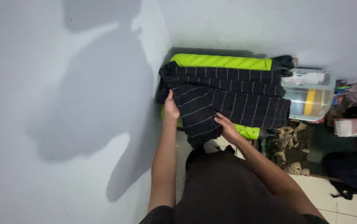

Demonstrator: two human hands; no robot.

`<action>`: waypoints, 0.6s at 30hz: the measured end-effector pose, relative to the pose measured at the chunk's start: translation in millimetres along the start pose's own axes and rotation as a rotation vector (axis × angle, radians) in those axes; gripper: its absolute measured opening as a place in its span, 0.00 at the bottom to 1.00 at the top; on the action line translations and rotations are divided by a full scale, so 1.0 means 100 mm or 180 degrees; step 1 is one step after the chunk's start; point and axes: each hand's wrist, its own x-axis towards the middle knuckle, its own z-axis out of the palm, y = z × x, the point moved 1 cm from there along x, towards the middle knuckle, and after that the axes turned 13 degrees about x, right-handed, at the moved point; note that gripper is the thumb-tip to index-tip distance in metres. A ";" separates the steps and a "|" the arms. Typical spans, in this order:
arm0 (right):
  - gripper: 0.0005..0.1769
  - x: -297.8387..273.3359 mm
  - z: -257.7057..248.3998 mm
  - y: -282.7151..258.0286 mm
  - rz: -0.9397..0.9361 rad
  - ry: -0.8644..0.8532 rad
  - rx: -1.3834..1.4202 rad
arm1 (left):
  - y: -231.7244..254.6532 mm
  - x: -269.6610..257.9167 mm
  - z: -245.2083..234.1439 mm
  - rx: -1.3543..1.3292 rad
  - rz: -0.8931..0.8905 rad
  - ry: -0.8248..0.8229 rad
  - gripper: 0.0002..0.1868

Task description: The person folds several garments on a lime green suitcase. They fold a green shirt, a patterned brown shirt, a dark striped shirt, and a plaid shirt, placing each folded item on the suitcase.

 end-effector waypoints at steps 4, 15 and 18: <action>0.56 -0.30 -0.03 -0.11 0.0761 -0.0402 -0.2022 | -0.08 0.02 0.06 -0.0249 0.0083 -0.0317 0.35; 0.55 -1.29 -0.89 -1.14 0.0733 0.0615 -0.3376 | -0.26 0.04 0.17 -0.0944 0.0629 -0.0739 0.29; 0.55 -1.32 -1.08 -1.46 0.0231 0.0433 -0.3210 | -0.24 0.24 0.17 -0.0798 0.0614 -0.0339 0.22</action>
